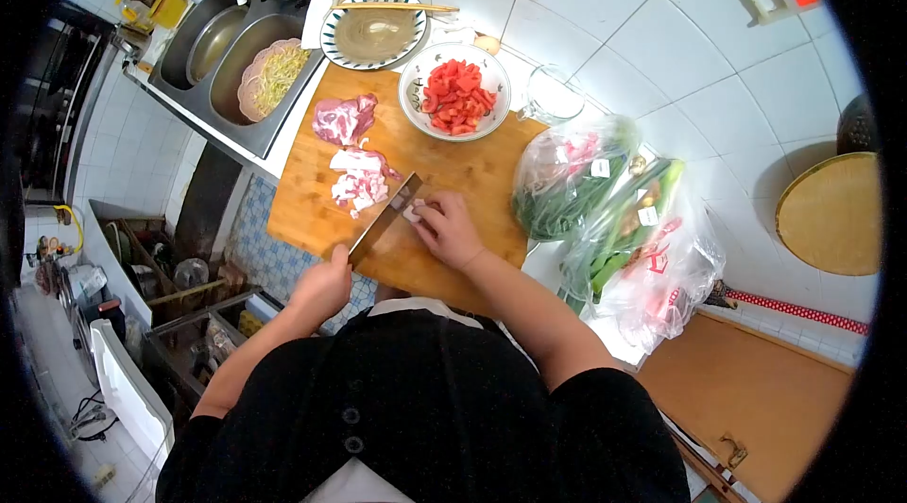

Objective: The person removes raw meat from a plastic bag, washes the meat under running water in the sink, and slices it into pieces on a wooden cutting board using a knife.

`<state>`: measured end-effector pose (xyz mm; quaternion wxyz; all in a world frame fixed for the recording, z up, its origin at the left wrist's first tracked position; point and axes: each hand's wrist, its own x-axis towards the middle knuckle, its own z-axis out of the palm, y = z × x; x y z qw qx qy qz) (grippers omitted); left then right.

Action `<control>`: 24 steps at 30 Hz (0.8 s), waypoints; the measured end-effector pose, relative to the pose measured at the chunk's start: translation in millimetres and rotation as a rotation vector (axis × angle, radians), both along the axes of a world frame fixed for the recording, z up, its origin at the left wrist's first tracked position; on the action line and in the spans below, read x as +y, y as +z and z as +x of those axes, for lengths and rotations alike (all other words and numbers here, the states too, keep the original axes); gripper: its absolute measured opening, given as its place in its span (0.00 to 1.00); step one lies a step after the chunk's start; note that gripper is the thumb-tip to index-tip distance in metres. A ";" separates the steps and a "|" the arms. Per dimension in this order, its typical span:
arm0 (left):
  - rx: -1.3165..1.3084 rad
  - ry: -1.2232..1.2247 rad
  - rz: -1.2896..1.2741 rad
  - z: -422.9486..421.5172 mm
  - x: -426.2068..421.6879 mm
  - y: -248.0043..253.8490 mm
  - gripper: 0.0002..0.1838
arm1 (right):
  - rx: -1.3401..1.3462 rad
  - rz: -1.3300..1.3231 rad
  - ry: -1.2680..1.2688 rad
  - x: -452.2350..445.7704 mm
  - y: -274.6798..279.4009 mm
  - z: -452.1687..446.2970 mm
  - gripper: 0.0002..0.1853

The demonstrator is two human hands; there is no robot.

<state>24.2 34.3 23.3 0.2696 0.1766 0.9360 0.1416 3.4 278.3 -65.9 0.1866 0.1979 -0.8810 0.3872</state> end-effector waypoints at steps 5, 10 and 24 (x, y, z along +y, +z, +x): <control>0.065 -0.095 -0.005 3.8 -3.4 29.2 0.08 | -0.064 0.025 0.189 7.9 -18.6 -8.0 0.09; 0.013 -0.118 -0.010 5.3 -9.3 47.3 0.08 | -0.100 0.013 0.171 8.9 -23.9 -8.3 0.08; -0.432 0.210 -0.173 -19.2 13.3 16.0 0.30 | -0.157 -0.017 0.134 9.2 -23.1 -9.1 0.06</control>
